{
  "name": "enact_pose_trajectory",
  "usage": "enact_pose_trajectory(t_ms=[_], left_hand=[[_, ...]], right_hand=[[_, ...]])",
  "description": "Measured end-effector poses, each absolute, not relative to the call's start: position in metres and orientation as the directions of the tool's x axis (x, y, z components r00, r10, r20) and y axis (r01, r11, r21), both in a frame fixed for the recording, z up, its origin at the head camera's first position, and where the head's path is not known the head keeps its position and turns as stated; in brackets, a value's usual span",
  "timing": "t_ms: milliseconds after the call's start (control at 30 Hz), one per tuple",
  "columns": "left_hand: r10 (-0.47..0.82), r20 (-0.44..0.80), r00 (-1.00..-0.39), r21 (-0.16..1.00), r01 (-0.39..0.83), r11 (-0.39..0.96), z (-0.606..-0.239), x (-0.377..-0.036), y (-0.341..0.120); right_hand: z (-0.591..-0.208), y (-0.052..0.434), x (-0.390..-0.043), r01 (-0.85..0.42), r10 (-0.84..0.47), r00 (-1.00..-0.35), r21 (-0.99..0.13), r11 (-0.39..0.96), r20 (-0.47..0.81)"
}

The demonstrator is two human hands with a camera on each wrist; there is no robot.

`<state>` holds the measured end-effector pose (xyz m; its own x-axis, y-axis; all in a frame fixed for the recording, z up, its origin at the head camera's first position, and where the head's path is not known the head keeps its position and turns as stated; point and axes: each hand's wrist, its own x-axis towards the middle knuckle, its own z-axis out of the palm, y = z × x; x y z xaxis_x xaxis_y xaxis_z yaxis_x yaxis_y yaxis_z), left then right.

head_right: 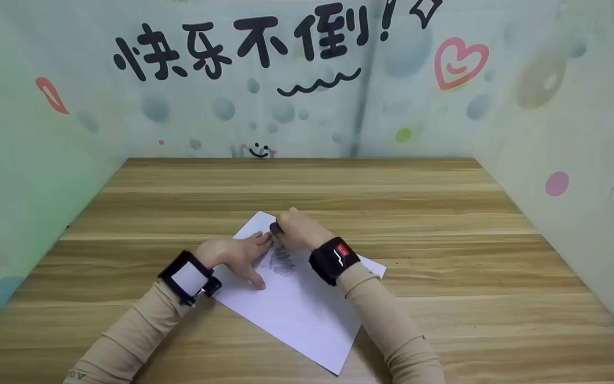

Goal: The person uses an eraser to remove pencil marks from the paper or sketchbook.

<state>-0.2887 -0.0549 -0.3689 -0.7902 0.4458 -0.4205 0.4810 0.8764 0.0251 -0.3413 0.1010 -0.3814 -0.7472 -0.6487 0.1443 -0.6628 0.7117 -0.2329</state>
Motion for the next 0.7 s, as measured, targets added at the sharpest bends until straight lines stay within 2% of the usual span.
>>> enact_pose_trajectory(t_ms=[100,267,467,600,700], left_hand=[[0.441,-0.424,-0.791,0.023,0.477,0.878,-0.3700,-0.2891,-0.0557],[0.408,-0.431,-0.805,0.028,0.441,0.897,-0.3715,-0.2900,-0.0570],[0.398,-0.462,-0.792,-0.005,0.451,0.892,-0.3696,-0.2919,-0.0555],[0.379,-0.461,-0.802,0.009,0.422,0.906,-0.3694,-0.2920,-0.0553],[0.376,-0.465,-0.801,0.006,0.422,0.907,-0.3695,-0.2915,-0.0557]], right_hand=[[-0.3871,0.0969,-0.3400,-0.703,-0.669,-0.708,-0.127,0.700,0.226],[-0.3868,0.0939,-0.3372,-0.765,-0.741,-0.643,-0.140,0.628,0.191],[-0.3840,0.0960,-0.3385,-0.728,-0.704,-0.685,-0.161,0.666,0.186],[-0.3811,0.0959,-0.3340,-0.770,-0.756,-0.637,-0.174,0.614,0.148],[-0.3813,0.0957,-0.3323,-0.766,-0.753,-0.642,-0.172,0.620,0.145]])
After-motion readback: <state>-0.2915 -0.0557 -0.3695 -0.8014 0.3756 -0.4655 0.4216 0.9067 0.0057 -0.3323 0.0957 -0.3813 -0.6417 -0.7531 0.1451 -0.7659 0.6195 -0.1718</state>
